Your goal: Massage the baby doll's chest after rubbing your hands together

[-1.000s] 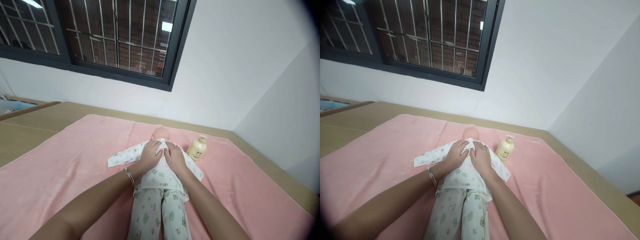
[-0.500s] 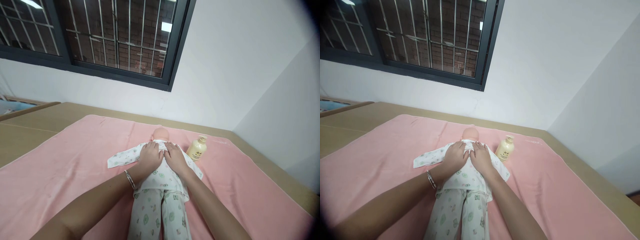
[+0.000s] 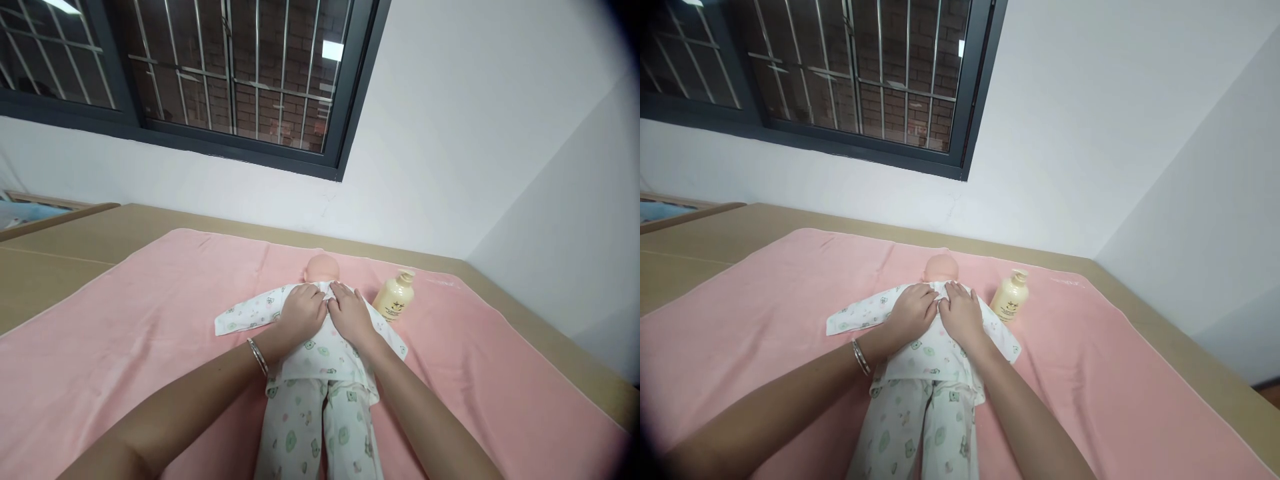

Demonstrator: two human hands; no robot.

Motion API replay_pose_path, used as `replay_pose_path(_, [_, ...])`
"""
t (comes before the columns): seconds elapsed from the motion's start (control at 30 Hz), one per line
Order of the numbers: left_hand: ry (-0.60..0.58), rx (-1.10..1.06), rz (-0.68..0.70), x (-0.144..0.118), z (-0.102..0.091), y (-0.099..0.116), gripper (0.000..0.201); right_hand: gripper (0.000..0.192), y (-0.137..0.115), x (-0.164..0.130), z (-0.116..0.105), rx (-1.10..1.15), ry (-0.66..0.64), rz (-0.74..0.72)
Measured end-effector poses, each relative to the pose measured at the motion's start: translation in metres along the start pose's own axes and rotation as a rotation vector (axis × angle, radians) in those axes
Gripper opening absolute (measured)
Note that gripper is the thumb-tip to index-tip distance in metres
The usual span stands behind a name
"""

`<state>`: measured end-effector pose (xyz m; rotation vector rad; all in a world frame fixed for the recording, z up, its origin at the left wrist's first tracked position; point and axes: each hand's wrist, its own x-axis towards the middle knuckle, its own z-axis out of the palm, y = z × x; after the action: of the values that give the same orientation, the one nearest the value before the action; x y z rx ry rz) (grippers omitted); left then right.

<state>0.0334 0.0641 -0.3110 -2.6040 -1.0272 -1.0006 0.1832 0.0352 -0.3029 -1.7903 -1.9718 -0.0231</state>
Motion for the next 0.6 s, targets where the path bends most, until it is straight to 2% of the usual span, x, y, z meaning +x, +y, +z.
replay_pose_path(0.13, [0.038, -0.072, -0.114, -0.002, 0.004, 0.000, 0.023, 0.047, -0.001, 0.001, 0.000, -0.018, -0.017, -0.013])
replay_pose_path(0.23, [0.008, -0.122, -0.191, 0.000, 0.006, -0.002, 0.029, 0.045, -0.009, -0.004, -0.002, -0.065, -0.012, -0.029])
replay_pose_path(0.43, [-0.029, -0.182, -0.249, 0.003, 0.009, -0.008, 0.034, 0.041, -0.022, -0.014, -0.004, -0.149, 0.026, -0.032])
replay_pose_path(0.6, [0.011, -0.224, -0.246, 0.001, 0.013, -0.009, 0.028, 0.042, -0.014, -0.008, -0.003, -0.105, 0.020, -0.022])
